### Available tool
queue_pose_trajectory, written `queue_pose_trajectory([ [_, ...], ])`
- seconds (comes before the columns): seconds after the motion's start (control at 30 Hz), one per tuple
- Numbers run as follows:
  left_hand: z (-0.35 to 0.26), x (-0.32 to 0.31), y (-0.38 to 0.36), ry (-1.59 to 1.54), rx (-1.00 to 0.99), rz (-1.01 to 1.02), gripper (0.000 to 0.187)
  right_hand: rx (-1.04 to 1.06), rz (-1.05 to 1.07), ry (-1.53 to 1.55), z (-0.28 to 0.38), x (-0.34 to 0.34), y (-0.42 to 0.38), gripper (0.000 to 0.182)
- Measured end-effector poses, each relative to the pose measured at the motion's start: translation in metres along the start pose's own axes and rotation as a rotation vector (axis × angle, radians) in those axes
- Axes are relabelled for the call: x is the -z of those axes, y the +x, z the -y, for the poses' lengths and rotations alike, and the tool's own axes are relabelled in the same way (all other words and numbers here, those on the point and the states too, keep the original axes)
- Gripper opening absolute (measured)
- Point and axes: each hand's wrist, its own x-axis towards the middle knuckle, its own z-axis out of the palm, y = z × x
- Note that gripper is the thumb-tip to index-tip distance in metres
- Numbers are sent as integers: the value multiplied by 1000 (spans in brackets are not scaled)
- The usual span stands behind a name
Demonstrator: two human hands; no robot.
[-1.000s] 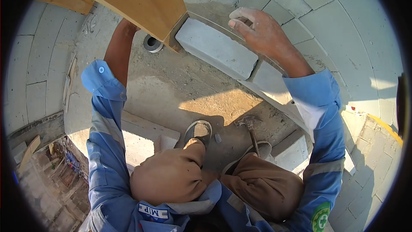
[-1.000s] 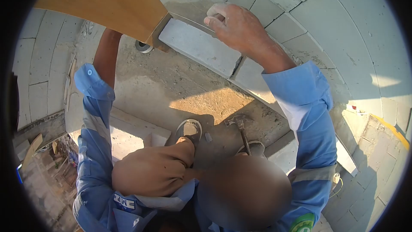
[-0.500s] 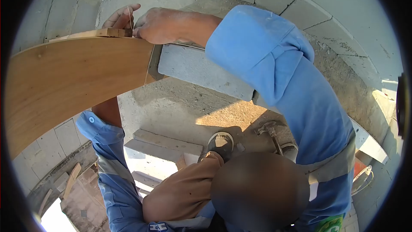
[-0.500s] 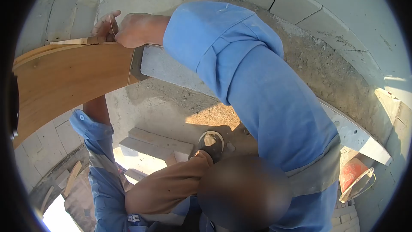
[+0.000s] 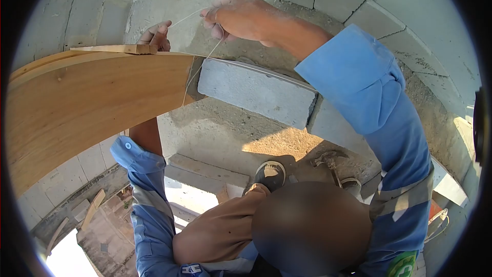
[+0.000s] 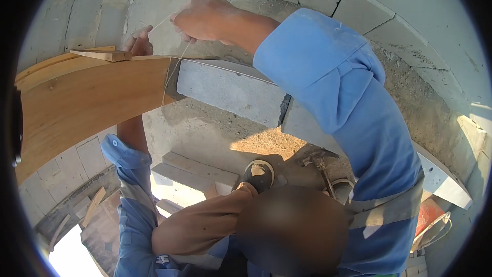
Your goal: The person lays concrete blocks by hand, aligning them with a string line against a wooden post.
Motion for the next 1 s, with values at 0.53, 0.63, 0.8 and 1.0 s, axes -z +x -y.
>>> queue_pose_trajectory([
  [0.53,211,8,-103,985,-327,-256,46,12,-34,-23,3,-8,-57,54],
  [0.63,223,10,-89,893,-30,-232,50,-10,-7,-24,4,-5,-51,58],
  [0.8,220,16,-56,835,-34,-264,44,-126,-84,-380,8,0,-50,60],
  [1.0,183,36,-1,458,-659,-304,40,-33,-297,-1022,5,7,-29,66],
])
